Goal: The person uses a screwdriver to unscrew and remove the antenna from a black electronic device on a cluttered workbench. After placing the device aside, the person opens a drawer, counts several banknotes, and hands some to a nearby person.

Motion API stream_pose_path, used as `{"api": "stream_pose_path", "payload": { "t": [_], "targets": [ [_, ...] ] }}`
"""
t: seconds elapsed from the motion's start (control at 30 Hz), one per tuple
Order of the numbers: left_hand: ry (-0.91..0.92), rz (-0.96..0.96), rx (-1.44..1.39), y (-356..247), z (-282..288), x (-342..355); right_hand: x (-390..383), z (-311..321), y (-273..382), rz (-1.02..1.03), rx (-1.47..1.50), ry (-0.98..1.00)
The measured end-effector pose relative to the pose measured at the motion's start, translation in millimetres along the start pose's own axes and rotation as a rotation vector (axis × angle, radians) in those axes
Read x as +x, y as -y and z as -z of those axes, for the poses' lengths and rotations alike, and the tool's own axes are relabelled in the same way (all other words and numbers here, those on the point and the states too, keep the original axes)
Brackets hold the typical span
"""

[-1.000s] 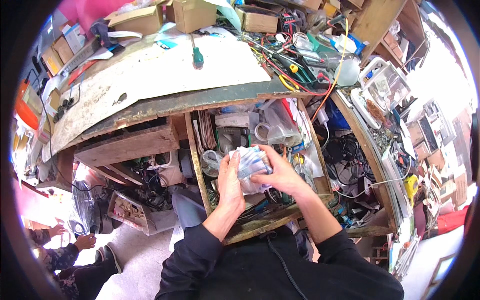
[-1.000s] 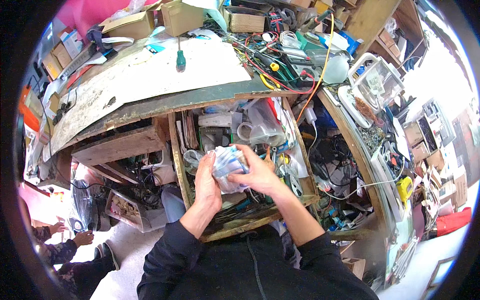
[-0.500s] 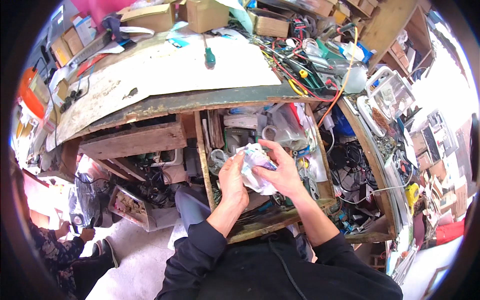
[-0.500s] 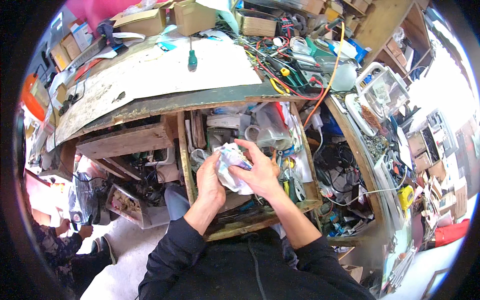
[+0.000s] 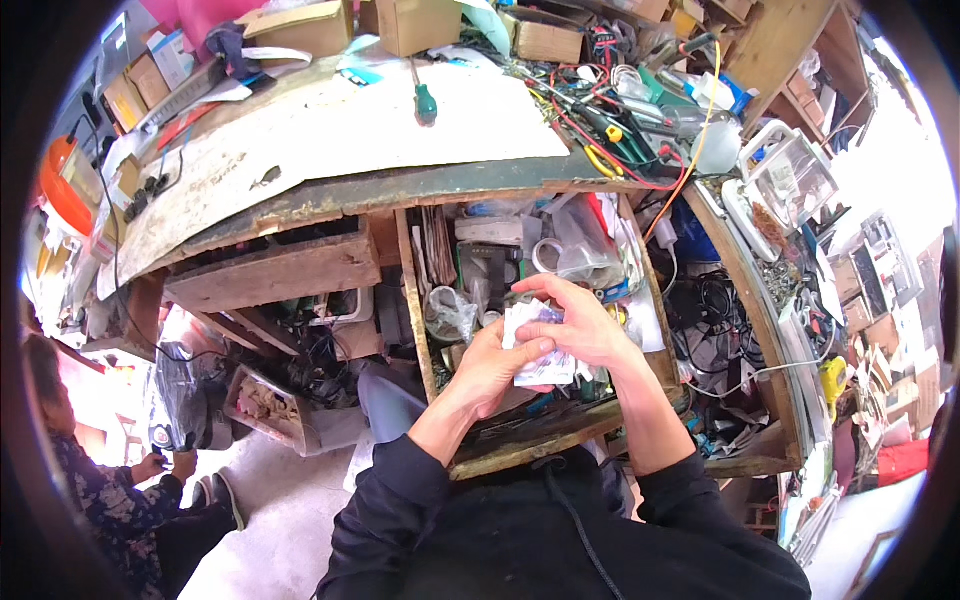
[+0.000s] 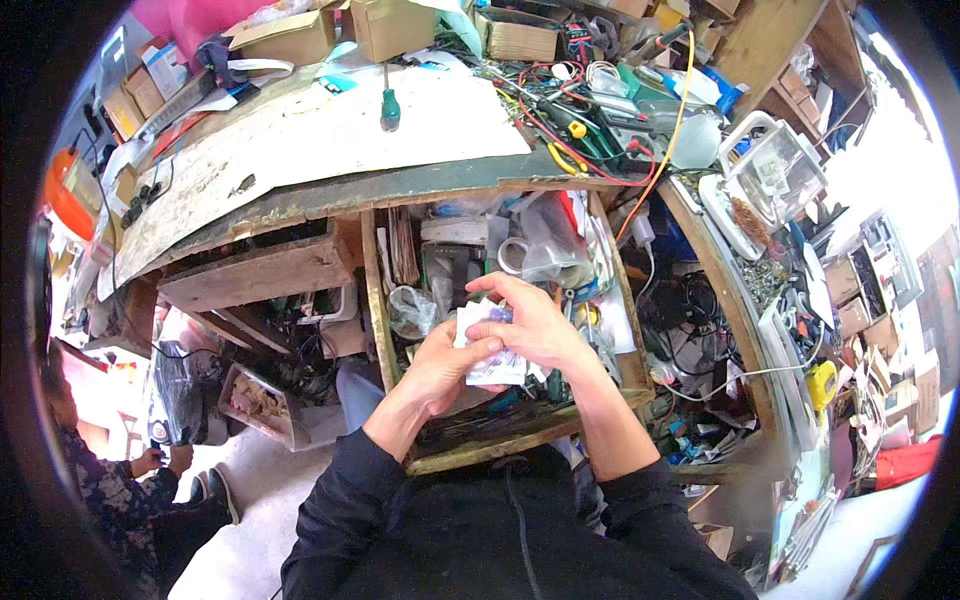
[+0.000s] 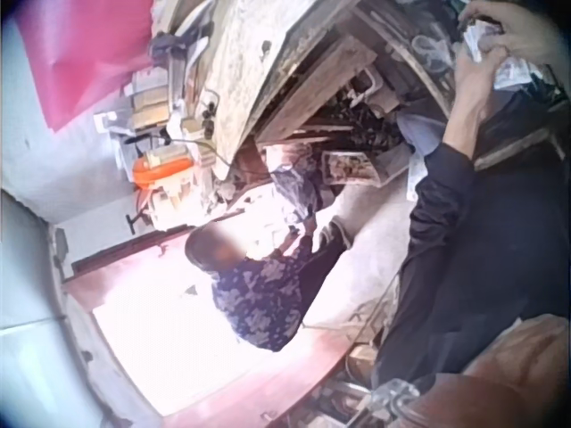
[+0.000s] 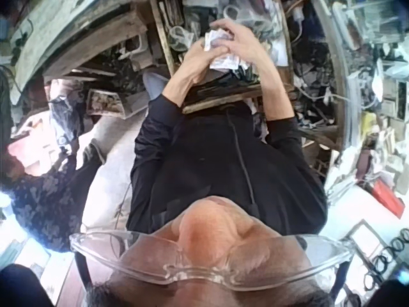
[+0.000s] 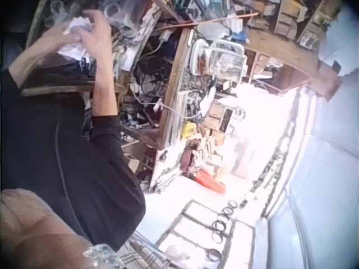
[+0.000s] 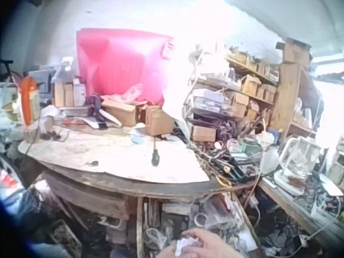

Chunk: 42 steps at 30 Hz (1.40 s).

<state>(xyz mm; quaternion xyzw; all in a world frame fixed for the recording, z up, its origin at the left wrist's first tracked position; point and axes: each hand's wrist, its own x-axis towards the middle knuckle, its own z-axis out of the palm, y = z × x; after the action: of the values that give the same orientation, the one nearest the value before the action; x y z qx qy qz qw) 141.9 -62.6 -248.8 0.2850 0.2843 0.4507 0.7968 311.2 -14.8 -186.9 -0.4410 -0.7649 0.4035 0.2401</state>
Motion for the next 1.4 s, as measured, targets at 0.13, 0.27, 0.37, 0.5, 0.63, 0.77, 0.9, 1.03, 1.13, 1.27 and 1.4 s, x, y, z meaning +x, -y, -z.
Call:
{"api": "stream_pose_path", "payload": {
  "t": [0.13, 0.27, 0.37, 0.5, 0.63, 0.77, 0.9, 1.03, 1.13, 1.27, 1.4],
  "targets": [
    [-0.099, -0.041, 0.022, -5, 2, -3, -1, 2, -15, -0.027, 0.339, -0.028],
    [-0.197, -0.104, -0.064, -12, 7, -6, -6, 7, -19, -0.229, 0.769, -0.177],
    [-0.234, -0.094, -0.029, -12, 6, -4, -9, -15, -35, -0.216, 0.979, -0.228],
    [-0.263, -0.111, 0.041, -2, 0, 0, -9, -47, -21, -0.151, 0.664, -0.144],
    [-0.245, -0.238, 0.047, 2, 9, 3, -12, -53, -20, -0.086, 0.827, -0.213],
    [-0.311, -0.350, 0.660, -1, 13, 2, -11, -51, -33, -0.193, 1.008, -0.220],
    [-0.309, -0.294, 1.168, -23, 10, -1, 1, -48, -25, -0.108, 0.807, -0.316],
    [-0.468, -0.387, 1.641, -83, -2, 2, 21, -22, -29, -0.037, 0.479, -0.487],
    [-0.277, -0.961, 2.170, -96, 43, 32, 55, -15, -33, -0.030, 0.259, -0.531],
    [-0.234, -0.690, 2.309, -101, 90, 39, 91, -17, -48, -0.026, 0.016, -0.542],
    [-0.279, -0.677, 2.214, -106, 86, 29, 109, -19, -48, -0.013, 0.044, -0.499]
  ]
}}
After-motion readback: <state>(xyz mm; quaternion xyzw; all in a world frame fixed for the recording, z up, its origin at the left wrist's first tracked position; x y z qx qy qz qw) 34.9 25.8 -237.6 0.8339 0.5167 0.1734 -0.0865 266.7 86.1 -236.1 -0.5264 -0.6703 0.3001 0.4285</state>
